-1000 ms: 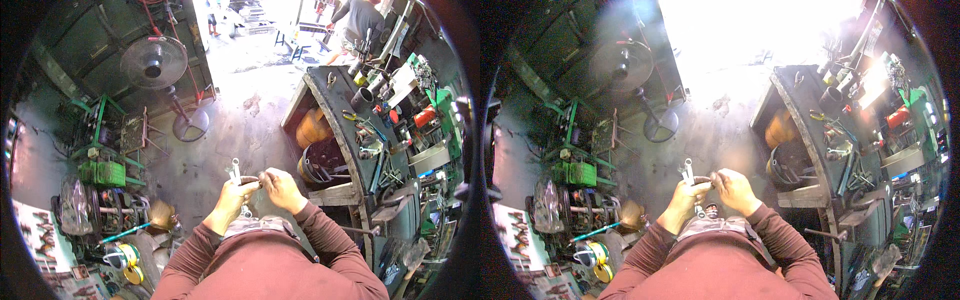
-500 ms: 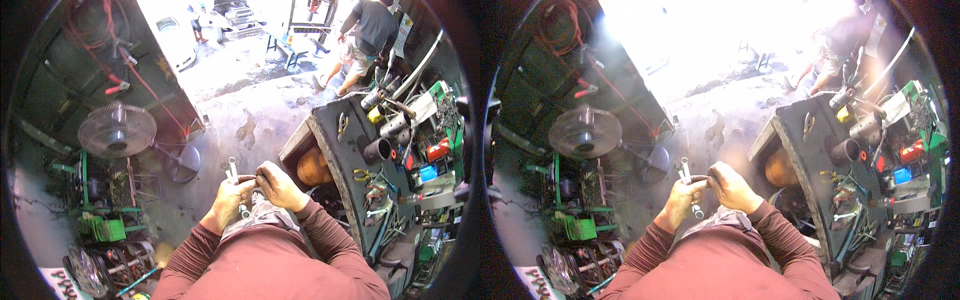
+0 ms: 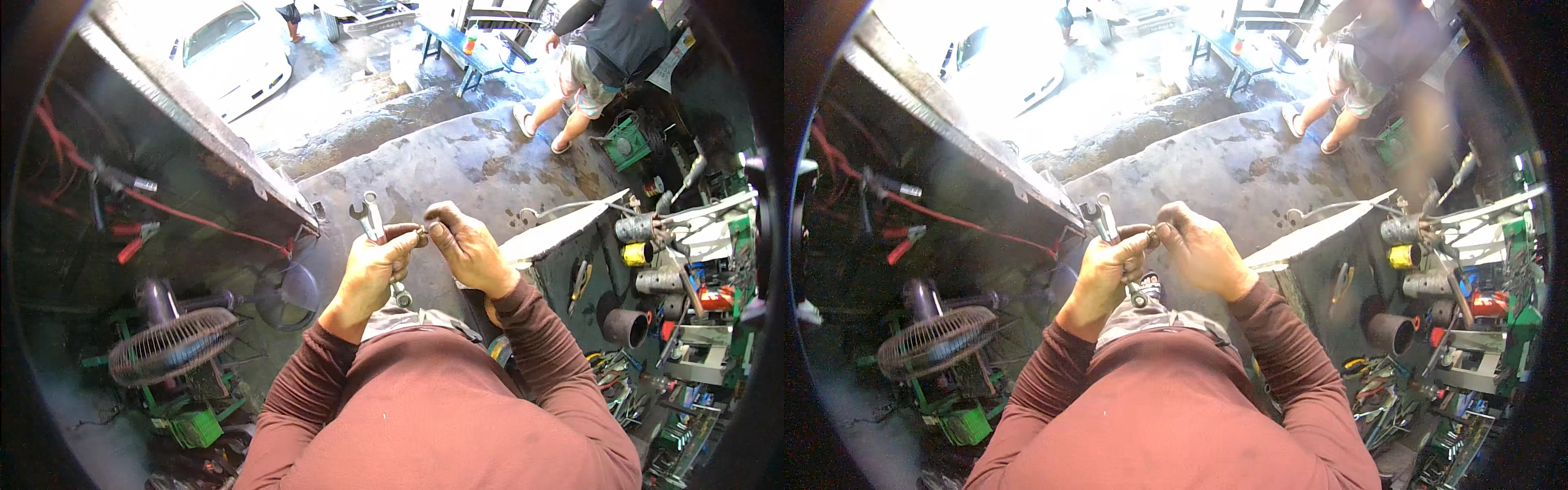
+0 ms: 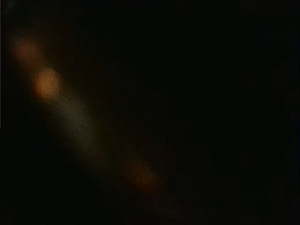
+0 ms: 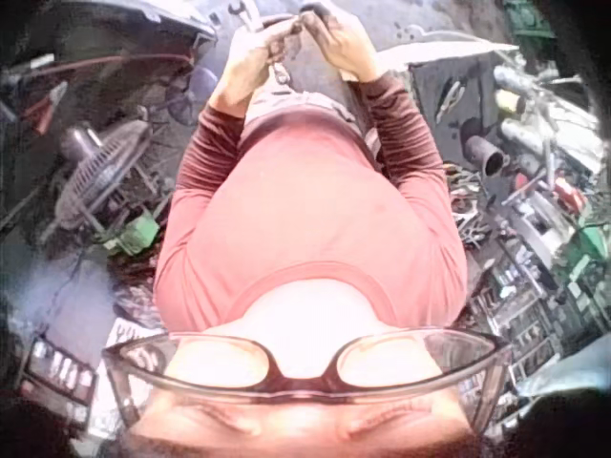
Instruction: The person selects wrenches and a screwdriver from a workbench, then walks to a vehicle with an open hood. They use the screwdriver and wrench to loosen and remove a bolt from the engine area, then reinsert and tighten the bolt before placing the tools on the vehicle's surface.
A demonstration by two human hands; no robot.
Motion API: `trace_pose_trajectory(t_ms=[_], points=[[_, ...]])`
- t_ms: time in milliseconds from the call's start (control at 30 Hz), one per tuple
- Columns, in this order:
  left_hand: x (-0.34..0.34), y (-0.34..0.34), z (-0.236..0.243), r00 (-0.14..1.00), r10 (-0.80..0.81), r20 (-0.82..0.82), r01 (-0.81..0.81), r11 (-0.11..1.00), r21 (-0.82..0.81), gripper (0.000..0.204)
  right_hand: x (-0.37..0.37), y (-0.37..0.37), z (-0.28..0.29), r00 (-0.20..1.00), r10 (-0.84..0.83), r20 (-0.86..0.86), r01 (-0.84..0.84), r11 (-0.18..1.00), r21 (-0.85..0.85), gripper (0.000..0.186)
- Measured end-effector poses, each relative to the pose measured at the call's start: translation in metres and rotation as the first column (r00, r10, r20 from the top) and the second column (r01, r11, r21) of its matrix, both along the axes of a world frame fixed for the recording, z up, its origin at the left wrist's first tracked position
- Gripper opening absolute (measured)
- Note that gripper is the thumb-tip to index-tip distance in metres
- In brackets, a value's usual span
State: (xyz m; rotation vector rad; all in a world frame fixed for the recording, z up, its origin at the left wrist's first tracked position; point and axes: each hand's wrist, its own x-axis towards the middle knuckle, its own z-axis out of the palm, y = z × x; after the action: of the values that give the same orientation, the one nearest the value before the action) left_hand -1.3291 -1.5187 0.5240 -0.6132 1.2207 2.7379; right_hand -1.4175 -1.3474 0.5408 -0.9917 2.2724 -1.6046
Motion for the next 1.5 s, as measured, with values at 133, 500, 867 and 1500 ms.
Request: trace_pose_trajectory(t_ms=[133,500,867,1500], points=[[-0.064,-0.036,0.003,0.994,-0.112,-0.015,0.112,0.994,0.017,0.028,-0.062,-0.023,-0.002,0.994,0.036,-0.099,-0.030,0.998,0.063,0.015],[-0.229,-0.070,-0.010,0.993,-0.102,0.051,0.104,0.994,-0.023,0.029,-0.236,-0.051,-0.011,0.989,0.131,-0.063,-0.105,0.944,0.313,0.015],[-0.390,-0.085,-0.009,0.998,-0.031,0.051,0.042,0.971,-0.237,0.027,-0.396,-0.079,-0.014,0.993,0.086,0.076,-0.103,0.960,0.260,0.015],[-0.637,-0.208,-0.008,0.988,-0.144,-0.060,0.097,0.872,-0.480,0.025,-0.604,-0.193,-0.010,0.993,-0.110,-0.037,0.116,0.964,0.239,0.013]])
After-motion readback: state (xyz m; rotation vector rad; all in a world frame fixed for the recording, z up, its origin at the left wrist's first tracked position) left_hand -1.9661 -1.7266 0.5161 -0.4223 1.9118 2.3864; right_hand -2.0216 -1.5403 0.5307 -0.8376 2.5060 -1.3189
